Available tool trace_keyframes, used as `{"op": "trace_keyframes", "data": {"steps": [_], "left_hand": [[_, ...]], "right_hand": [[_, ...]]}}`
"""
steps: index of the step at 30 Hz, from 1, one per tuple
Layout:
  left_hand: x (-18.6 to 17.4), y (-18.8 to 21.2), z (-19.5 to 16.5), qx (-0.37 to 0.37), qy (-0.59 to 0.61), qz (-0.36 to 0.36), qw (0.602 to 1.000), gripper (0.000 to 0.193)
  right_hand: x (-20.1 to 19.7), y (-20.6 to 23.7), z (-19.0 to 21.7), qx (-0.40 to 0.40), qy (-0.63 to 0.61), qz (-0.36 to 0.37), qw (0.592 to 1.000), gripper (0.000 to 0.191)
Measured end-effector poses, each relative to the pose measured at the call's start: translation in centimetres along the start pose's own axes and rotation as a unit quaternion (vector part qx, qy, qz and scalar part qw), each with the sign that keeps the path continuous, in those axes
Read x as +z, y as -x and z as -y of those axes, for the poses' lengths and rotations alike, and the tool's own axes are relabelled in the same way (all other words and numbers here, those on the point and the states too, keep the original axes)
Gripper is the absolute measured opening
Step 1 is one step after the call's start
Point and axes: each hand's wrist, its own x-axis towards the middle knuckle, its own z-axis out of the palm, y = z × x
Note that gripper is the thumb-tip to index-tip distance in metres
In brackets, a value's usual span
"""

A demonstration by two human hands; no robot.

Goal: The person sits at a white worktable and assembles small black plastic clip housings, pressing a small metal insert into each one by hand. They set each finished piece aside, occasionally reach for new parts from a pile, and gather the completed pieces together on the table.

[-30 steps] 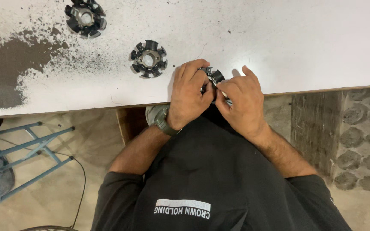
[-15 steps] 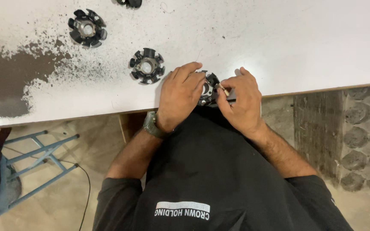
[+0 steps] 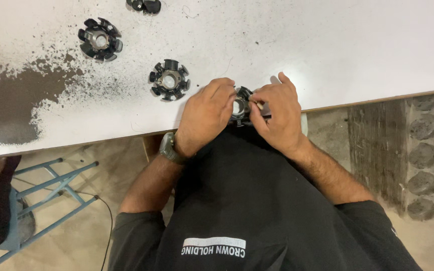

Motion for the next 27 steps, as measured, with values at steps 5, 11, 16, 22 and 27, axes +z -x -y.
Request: {"op": "trace_keyframes", "data": {"steps": [5, 11, 16, 22, 27], "left_hand": [[0.1, 0.6, 0.0, -0.041, 0.035, -0.015, 0.998, 0.015], [0.0, 0.7, -0.3, -0.026, 0.041, -0.036, 0.998, 0.016], [0.1, 0.7, -0.4, -0.037, 0.041, -0.029, 0.998, 0.014], [0.2, 0.8, -0.2, -0.038, 0.029, -0.021, 0.999, 0.016], [0.2, 1.2, -0.2, -0.04, 0.035, -0.017, 0.998, 0.017]], "right_hand": [[0.5, 0.8, 0.3, -0.044, -0.016, -0.009, 0.999, 0.027], [0.9, 1.0, 0.2, -0.043, 0.002, -0.003, 0.999, 0.028], [1.0, 1.1, 0.3, -0.037, 0.01, -0.001, 0.999, 0.028], [1.0, 1.2, 0.1, -0.053, 0.015, -0.003, 0.998, 0.03], [1.5, 1.4, 0.0, -0.07, 0.004, -0.008, 0.998, 0.032]]}}
